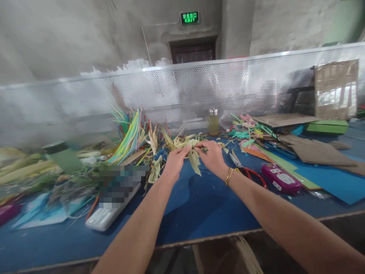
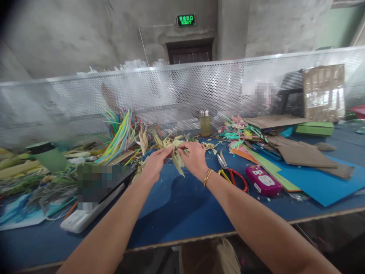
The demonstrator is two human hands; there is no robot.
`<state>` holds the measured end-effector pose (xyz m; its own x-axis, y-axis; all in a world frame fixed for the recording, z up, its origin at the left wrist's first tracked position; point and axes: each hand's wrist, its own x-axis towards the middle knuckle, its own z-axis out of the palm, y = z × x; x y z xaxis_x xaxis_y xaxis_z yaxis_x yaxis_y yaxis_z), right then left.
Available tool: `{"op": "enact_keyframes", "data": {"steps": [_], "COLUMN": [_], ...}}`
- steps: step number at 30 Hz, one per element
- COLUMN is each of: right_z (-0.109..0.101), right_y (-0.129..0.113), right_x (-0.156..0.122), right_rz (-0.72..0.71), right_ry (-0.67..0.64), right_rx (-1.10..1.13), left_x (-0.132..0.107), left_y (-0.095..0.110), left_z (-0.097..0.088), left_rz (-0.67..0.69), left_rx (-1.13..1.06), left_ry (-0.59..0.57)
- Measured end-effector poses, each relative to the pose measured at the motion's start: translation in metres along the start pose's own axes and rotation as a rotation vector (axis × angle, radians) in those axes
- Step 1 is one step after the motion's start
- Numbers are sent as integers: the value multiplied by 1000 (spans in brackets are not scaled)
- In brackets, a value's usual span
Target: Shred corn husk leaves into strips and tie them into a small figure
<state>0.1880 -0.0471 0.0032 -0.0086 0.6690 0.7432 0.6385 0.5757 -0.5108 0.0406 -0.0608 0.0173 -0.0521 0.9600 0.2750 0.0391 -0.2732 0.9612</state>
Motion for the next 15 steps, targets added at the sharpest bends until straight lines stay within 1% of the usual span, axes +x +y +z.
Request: {"op": "enact_keyframes", "data": {"steps": [4, 7, 9, 12, 14, 15], "right_z": [7, 9, 8, 0, -5, -7], "right_y": [-2, -3, -4, -5, -6, -6], "right_x": [-4, -6, -6, -2, 0, 1], "right_rz": [19, 58, 79, 67, 33, 11], "right_ry": [-21, -48, -51, 31, 95, 105], "right_rx": [67, 155, 168, 61, -38, -77], "left_x": [5, 9, 11, 12, 10, 9], "left_y": [-8, -13, -15, -13, -11, -10], "left_z": [0, -1, -3, -5, -5, -5], "left_rz": [-27, 25, 78, 136, 151, 153], "left_rx": [-111, -99, -52, 16, 56, 80], "left_ry": [26, 45, 57, 87, 82, 75]}}
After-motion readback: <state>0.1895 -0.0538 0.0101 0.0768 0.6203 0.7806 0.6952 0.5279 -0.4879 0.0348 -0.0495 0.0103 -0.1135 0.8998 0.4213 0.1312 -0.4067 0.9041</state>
